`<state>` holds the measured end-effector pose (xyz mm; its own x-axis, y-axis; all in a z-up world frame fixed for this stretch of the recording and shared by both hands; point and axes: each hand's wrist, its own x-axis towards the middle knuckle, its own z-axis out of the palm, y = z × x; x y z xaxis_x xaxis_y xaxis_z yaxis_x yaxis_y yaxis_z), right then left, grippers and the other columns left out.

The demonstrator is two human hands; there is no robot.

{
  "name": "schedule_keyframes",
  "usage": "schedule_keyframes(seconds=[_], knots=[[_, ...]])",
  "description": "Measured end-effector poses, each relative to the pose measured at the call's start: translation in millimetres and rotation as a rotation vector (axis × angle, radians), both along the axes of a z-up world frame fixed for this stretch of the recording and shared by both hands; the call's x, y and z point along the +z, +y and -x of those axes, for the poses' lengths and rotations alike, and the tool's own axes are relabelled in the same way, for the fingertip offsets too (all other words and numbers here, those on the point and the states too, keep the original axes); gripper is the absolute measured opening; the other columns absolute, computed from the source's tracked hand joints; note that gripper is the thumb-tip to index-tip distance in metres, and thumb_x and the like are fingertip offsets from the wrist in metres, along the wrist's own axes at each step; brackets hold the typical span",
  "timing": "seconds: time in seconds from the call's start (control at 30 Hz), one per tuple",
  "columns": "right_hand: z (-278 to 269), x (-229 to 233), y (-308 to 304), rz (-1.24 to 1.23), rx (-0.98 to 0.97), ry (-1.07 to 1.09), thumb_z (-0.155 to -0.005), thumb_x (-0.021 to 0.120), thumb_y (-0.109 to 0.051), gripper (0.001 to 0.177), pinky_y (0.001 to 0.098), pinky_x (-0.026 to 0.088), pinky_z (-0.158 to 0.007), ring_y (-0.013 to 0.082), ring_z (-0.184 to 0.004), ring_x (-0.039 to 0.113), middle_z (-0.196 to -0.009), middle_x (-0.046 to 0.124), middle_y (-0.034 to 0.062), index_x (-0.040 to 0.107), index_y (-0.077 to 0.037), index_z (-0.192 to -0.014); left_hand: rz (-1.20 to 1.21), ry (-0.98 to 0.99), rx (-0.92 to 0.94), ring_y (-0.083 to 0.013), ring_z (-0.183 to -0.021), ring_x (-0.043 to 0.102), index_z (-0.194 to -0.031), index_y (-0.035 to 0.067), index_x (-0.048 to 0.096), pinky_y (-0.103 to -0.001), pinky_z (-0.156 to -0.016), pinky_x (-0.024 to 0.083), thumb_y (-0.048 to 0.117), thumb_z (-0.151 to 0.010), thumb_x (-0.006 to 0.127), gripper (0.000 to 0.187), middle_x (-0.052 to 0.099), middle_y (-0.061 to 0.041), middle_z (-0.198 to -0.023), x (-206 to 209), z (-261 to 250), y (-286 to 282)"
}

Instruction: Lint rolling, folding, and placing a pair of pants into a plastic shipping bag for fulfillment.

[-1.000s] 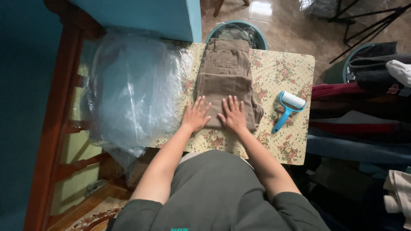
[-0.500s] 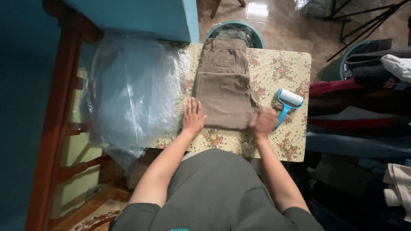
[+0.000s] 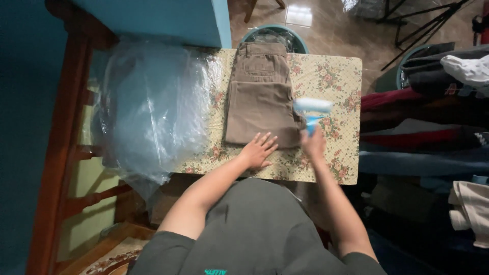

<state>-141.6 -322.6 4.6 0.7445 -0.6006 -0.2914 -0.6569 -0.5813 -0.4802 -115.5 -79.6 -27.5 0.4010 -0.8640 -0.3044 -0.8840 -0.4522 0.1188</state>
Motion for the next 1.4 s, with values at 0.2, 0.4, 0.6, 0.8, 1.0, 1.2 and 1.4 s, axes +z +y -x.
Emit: schedule_keyframes(seconds=[0.2, 0.4, 0.6, 0.8, 1.0, 1.2, 1.4], knots=[[46, -25, 81, -0.084, 0.388, 0.107, -0.094, 0.067, -0.045, 0.034, 0.0562, 0.057, -0.086, 0.0429, -0.099, 0.073, -0.096, 0.075, 0.0169, 0.063, -0.018, -0.114, -0.137, 0.057, -0.001, -0.0318, -0.149, 0.037, -0.150, 0.027, 0.052, -0.058, -0.118, 0.031, 0.067, -0.097, 0.040, 0.068, 0.038, 0.001, -0.165, -27, 0, -7], [-1, -42, 89, 0.002, 0.347, -0.110, -0.098, 0.064, -0.034, 0.032, 0.0595, 0.057, -0.077, 0.0494, -0.089, 0.073, -0.087, 0.073, 0.0244, 0.063, -0.006, -0.114, -0.338, -0.021, -0.125, -0.0316, -0.157, 0.023, -0.138, 0.019, 0.065, -0.060, -0.128, 0.015, 0.058, -0.096, 0.050, 0.058, 0.044, -0.004, -0.162, 43, -7, -3], [-78, -47, 62, -0.014, 0.299, -0.197, -0.096, 0.067, -0.029, 0.033, 0.0587, 0.058, -0.080, 0.0500, -0.095, 0.072, -0.093, 0.072, 0.0249, 0.064, -0.002, -0.116, -0.326, 0.027, -0.100, -0.0318, -0.160, 0.013, -0.148, 0.018, 0.054, -0.059, -0.131, 0.008, 0.054, -0.103, 0.042, 0.059, 0.034, -0.003, -0.168, 130, -12, 2], [-137, -76, 23, 0.055, 0.348, -0.219, -0.091, 0.078, -0.032, 0.041, 0.0544, 0.057, -0.088, 0.0458, -0.101, 0.071, -0.098, 0.071, 0.0235, 0.067, -0.002, -0.116, -0.288, 0.060, -0.058, -0.0286, -0.161, 0.001, -0.162, 0.022, 0.031, -0.055, -0.131, 0.006, 0.051, -0.105, 0.038, 0.064, 0.017, -0.001, -0.174, 106, -8, 4], [-78, -11, 54, -0.084, 0.418, -0.213, -0.090, 0.078, -0.031, 0.054, 0.0613, 0.055, -0.087, 0.0539, -0.104, 0.067, -0.103, 0.067, 0.0328, 0.059, 0.006, -0.124, -0.048, -0.065, 0.127, -0.0348, -0.159, 0.011, -0.159, 0.015, 0.038, -0.055, -0.129, 0.013, 0.058, -0.095, 0.063, 0.081, 0.026, -0.011, -0.169, 48, 12, 39], [27, -21, 131, -0.242, 0.635, 0.068, -0.092, 0.071, -0.046, 0.051, 0.0559, 0.059, -0.084, 0.0437, -0.102, 0.072, -0.101, 0.074, 0.0221, 0.062, -0.007, -0.123, -0.034, -0.009, 0.183, -0.0329, -0.152, 0.032, -0.140, 0.019, 0.063, -0.051, -0.113, 0.042, 0.067, -0.095, 0.051, 0.067, 0.042, -0.003, -0.161, 9, 21, 71], [-26, -47, 161, -0.159, 0.586, -0.100, -0.097, 0.067, -0.037, 0.040, 0.0563, 0.059, -0.076, 0.0471, -0.093, 0.073, -0.094, 0.074, 0.0250, 0.064, -0.002, -0.116, 0.160, 0.011, 0.197, -0.0344, -0.144, 0.044, -0.124, 0.014, 0.073, -0.061, -0.120, 0.027, 0.048, -0.086, 0.063, 0.052, 0.065, -0.010, -0.141, -31, 14, 75]])
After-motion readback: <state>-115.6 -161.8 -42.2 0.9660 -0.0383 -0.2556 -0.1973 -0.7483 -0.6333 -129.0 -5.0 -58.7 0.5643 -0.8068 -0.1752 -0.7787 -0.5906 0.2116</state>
